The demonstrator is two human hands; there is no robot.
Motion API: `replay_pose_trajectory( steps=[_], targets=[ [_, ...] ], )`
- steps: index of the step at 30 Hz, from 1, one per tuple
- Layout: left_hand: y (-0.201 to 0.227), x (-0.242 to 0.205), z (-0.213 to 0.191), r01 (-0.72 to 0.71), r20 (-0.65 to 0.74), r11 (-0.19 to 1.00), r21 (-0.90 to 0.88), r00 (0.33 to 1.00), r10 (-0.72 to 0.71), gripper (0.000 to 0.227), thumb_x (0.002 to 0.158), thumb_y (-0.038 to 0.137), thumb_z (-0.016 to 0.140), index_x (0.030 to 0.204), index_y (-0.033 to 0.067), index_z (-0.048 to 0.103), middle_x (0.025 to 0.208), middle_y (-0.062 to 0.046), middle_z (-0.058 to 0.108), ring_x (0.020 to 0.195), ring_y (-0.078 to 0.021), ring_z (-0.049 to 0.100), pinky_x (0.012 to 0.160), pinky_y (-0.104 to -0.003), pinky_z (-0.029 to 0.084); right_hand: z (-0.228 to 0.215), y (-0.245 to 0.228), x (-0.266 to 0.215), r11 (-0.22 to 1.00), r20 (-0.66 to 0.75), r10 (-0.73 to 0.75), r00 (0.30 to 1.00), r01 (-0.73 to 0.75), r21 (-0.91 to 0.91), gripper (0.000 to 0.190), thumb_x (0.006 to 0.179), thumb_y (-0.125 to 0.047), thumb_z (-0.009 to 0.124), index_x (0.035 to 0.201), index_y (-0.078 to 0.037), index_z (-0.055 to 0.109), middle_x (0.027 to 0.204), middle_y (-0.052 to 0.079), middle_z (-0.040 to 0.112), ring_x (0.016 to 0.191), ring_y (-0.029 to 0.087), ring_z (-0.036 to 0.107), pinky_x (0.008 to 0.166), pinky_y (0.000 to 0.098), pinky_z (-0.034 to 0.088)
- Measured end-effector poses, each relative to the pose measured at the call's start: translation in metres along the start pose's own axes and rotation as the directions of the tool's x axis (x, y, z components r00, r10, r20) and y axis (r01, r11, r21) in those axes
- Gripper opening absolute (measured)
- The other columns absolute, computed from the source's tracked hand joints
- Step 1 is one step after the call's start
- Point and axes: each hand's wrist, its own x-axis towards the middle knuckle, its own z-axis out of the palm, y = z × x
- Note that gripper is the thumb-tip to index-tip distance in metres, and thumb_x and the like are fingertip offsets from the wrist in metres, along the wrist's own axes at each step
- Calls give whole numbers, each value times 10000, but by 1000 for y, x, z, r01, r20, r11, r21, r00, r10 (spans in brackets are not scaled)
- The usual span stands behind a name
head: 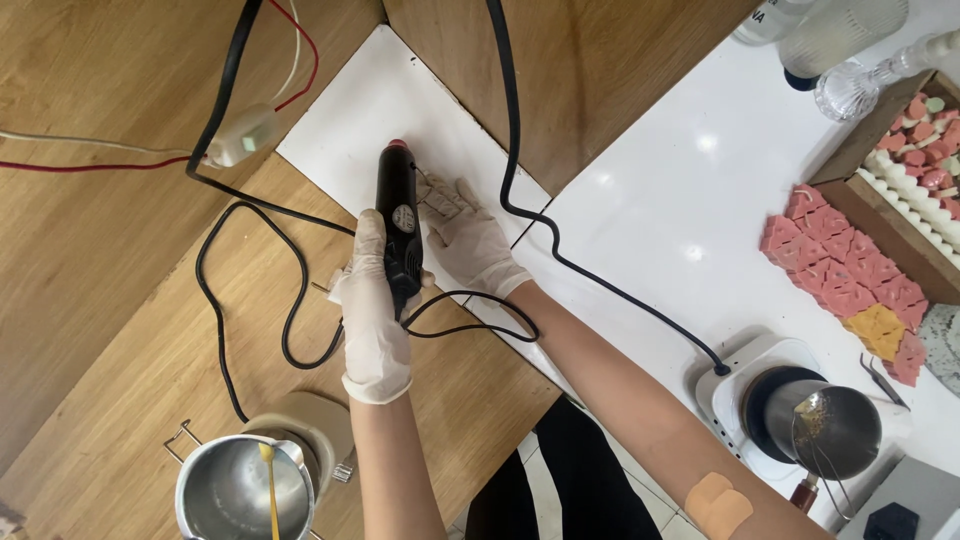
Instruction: Wipe and clean a workspace surface using a cloth while handling a heat gun tool.
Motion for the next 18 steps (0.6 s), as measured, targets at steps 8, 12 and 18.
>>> replay_pose_trajectory(
  steps=[8,12,18],
  targets=[
    [11,2,5,5,39,998,-67,999,-2,553,895,596,653,955,46,657,722,-51,669,512,-125,644,395,-220,416,-1,-2,1,999,12,-17,1000,17,-31,560,995,-183,444,1555,-158,424,1662,12,331,1550,141,232,1301,387,125],
    [7,6,6,0,-15,996,-84,1000,-1,564,887,604,640,986,51,676,720,-36,662,516,-132,641,419,-238,430,-1,-4,2,996,23,-23,999,24,-82,583,990,-200,437,1570,-175,383,1666,16,308,1547,147,209,1281,400,121],
    [11,-18,-24,-112,-101,981,-159,990,96,537,923,614,617,1050,96,677,728,-32,642,498,-97,537,424,-232,359,-8,-14,24,985,19,-106,994,108,-135,589,1016,-217,432,1598,-173,351,1677,28,290,1559,168,205,1274,397,132]
  ],
)
